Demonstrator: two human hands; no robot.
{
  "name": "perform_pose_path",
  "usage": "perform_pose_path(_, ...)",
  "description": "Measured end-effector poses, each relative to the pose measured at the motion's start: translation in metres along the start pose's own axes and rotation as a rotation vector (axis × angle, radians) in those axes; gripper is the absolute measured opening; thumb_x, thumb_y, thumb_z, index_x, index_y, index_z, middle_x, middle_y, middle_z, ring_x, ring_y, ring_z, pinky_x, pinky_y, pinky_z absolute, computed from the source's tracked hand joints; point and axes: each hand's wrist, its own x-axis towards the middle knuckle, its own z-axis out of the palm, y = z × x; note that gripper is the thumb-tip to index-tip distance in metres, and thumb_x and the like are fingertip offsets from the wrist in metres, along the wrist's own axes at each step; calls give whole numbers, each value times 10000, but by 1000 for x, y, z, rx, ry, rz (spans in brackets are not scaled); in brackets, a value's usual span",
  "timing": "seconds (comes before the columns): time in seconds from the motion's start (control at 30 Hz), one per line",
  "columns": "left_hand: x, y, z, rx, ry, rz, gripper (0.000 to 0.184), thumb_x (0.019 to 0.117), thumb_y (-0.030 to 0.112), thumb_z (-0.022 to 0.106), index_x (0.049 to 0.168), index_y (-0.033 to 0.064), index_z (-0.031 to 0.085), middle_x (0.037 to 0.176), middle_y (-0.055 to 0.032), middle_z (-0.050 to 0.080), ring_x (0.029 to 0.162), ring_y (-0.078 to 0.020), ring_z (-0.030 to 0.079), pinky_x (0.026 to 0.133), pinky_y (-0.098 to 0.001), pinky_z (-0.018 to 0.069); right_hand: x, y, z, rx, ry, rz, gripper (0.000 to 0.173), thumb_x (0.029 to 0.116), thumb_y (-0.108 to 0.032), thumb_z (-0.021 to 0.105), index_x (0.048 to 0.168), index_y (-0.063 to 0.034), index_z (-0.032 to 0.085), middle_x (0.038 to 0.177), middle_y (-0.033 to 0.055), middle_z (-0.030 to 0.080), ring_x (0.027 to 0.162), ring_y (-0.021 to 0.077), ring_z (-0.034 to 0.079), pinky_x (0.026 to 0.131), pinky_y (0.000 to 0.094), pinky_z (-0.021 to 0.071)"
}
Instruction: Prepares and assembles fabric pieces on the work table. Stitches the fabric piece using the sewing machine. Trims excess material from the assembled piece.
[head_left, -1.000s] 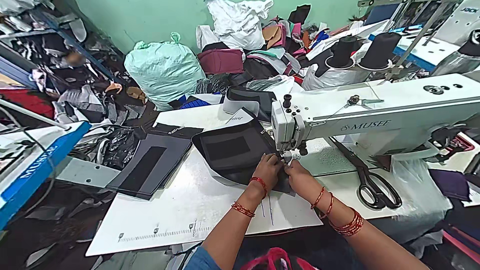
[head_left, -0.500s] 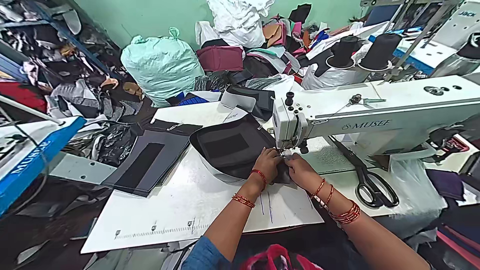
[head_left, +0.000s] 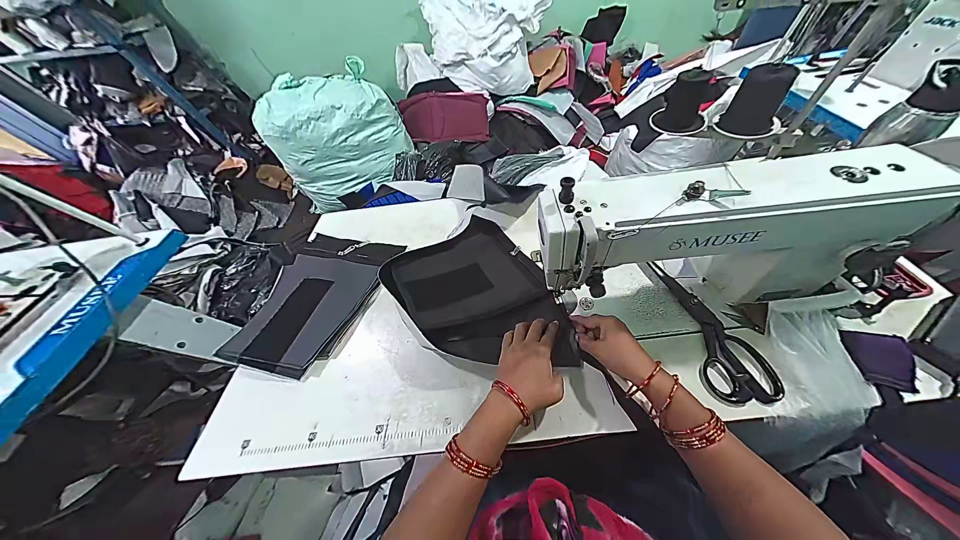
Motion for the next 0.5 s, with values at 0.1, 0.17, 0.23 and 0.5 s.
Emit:
perform_pose_path(0.1, 5, 1, 4, 41, 30, 4, 779, 879, 252, 627, 1610, 240, 359, 1620, -129, 373, 1456, -381, 352, 1116, -592, 316, 1, 3, -3, 57, -16, -8, 392, 965, -16, 580, 1352, 25, 624, 1063, 134, 685, 867, 128, 601, 813, 284, 496)
perform_pose_path(0.17, 7, 1, 4, 61, 33, 3, 742, 894, 270, 601, 1601, 263, 378, 1615, -133, 376, 1452, -390, 353, 1110, -603, 312, 0, 5, -4, 120, -14, -10, 358, 964, -6, 590, 1316, 39, 644, 1069, 144, 696, 887, 115, 621, 828, 269, 509)
perform_pose_path(0.23, 8, 1, 3, 82, 22, -13, 710, 910, 300, 585, 1593, 280, 392, 1626, -121, 362, 1465, -389, 336, 1124, -613, 295, -2, 5, -5, 149, -15, -3, 347, 965, 0, 591, 1304, 49, 648, 1087, 156, 697, 904, 112, 626, 838, 264, 509)
perform_pose_path(0.5, 9, -13, 10, 77, 59, 120, 652, 943, 256, 531, 1581, 182, 418, 1601, -156, 392, 1455, -407, 345, 1101, -620, 319, -13, -4, 10, -49, 18, 21, 429, 974, -40, 563, 1396, 28, 593, 1192, 205, 672, 1037, 218, 636, 947, 331, 491)
